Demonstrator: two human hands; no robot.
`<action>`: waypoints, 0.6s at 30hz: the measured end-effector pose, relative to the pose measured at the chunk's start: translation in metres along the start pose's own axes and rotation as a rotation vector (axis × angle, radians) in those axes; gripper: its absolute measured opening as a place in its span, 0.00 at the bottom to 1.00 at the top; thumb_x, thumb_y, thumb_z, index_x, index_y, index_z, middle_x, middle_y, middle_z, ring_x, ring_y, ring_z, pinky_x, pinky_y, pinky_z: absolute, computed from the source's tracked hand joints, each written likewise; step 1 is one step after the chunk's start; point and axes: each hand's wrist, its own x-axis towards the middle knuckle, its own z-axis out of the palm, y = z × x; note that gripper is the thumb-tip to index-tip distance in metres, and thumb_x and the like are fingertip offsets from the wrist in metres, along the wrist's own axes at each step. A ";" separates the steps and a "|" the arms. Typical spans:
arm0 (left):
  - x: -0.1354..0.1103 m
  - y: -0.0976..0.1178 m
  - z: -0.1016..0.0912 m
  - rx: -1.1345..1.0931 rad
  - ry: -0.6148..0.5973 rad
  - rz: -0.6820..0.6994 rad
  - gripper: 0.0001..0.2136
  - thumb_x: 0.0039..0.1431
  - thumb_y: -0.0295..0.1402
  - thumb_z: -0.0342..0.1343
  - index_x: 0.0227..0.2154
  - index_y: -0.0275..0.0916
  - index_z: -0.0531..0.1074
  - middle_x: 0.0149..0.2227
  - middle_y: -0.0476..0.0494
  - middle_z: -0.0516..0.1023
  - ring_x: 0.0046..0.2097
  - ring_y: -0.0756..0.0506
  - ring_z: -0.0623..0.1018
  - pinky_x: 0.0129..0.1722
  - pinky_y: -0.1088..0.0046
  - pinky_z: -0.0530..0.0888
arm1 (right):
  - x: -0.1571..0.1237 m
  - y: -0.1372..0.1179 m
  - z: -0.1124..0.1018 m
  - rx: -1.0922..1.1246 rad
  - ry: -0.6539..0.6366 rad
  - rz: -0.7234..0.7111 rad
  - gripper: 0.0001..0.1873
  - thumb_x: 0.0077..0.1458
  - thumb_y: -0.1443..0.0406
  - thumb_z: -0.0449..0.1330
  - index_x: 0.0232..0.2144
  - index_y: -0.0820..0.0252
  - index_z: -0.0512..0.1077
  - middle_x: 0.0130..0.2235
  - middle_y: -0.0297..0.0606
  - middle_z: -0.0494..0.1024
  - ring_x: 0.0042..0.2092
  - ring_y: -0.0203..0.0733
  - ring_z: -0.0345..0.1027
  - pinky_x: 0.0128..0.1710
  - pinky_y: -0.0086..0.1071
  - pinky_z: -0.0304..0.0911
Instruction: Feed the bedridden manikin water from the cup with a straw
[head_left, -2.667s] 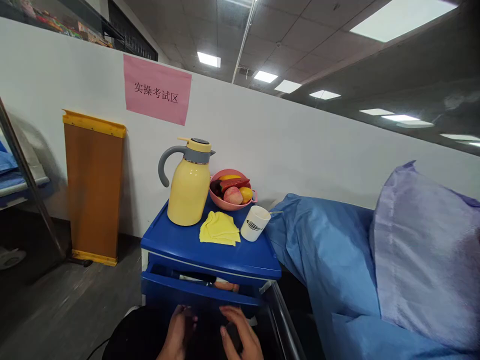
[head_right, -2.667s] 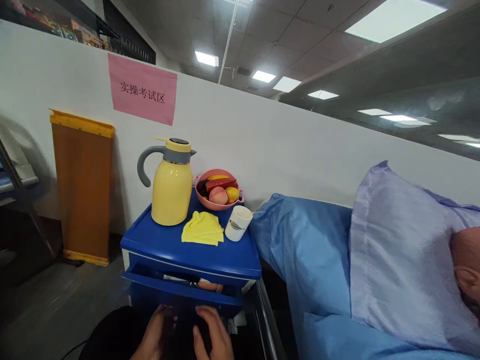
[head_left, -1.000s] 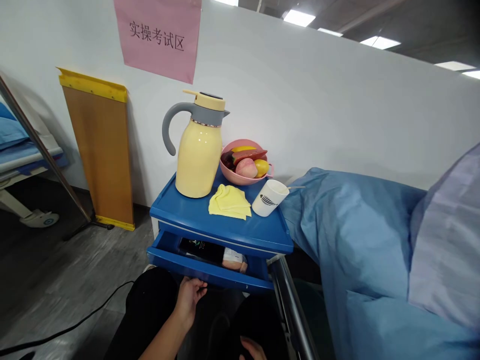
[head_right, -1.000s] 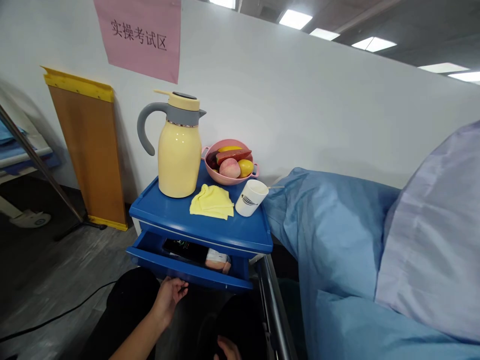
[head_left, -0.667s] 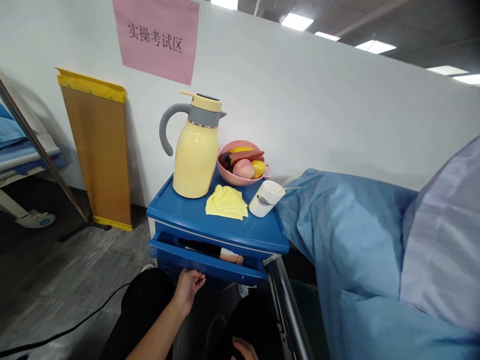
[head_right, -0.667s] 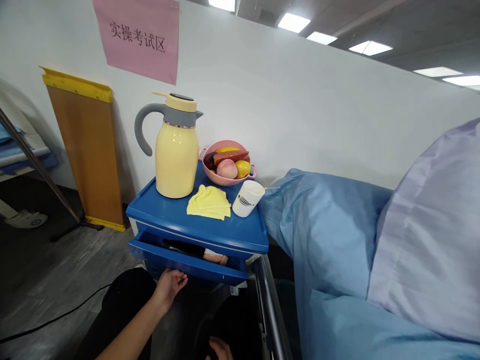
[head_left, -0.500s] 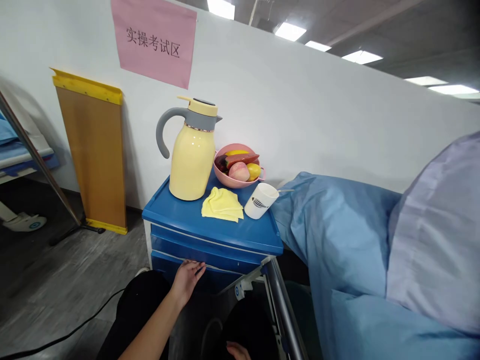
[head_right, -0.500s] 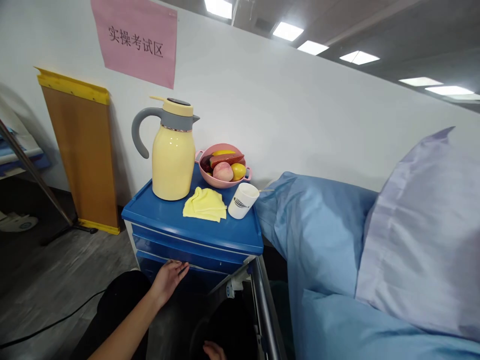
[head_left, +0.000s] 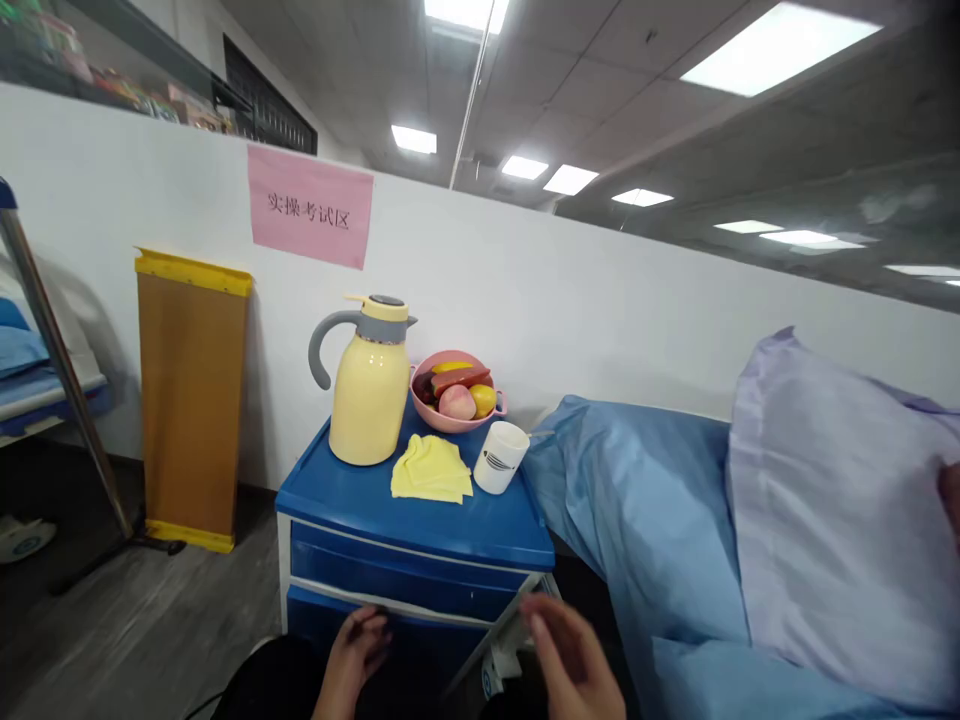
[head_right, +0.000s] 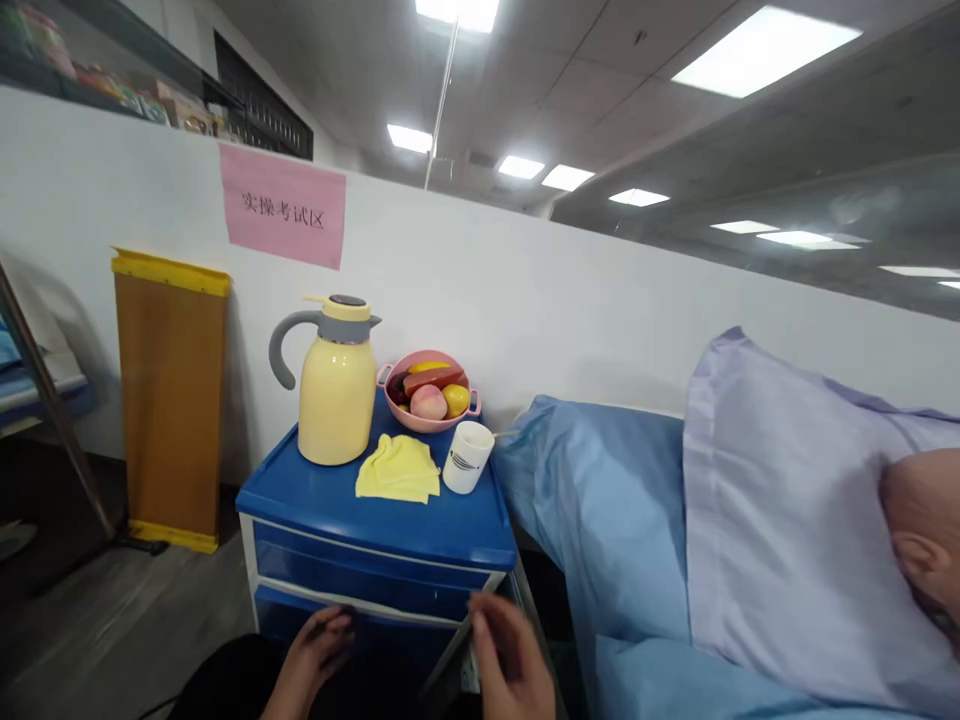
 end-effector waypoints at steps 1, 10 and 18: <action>-0.005 0.006 -0.001 0.105 0.020 0.060 0.19 0.37 0.39 0.66 0.35 0.38 0.72 0.32 0.44 0.78 0.36 0.41 0.80 0.37 0.65 0.75 | 0.023 -0.015 0.005 0.039 0.018 -0.024 0.20 0.52 0.57 0.62 0.46 0.55 0.69 0.47 0.41 0.77 0.50 0.47 0.71 0.51 0.37 0.66; -0.053 0.206 0.040 0.634 0.364 0.992 0.20 0.51 0.50 0.54 0.41 0.42 0.68 0.43 0.43 0.75 0.44 0.39 0.76 0.45 0.61 0.72 | 0.167 -0.007 0.082 0.034 0.152 -0.143 0.51 0.31 0.56 0.71 0.56 0.57 0.53 0.61 0.52 0.59 0.61 0.58 0.55 0.60 0.48 0.53; -0.026 0.344 0.107 0.680 0.361 1.162 0.28 0.51 0.36 0.55 0.55 0.40 0.56 0.58 0.35 0.65 0.59 0.40 0.66 0.54 0.61 0.68 | 0.188 -0.009 0.092 0.103 0.058 -0.121 0.37 0.32 0.57 0.70 0.45 0.59 0.61 0.42 0.45 0.76 0.45 0.55 0.72 0.46 0.45 0.67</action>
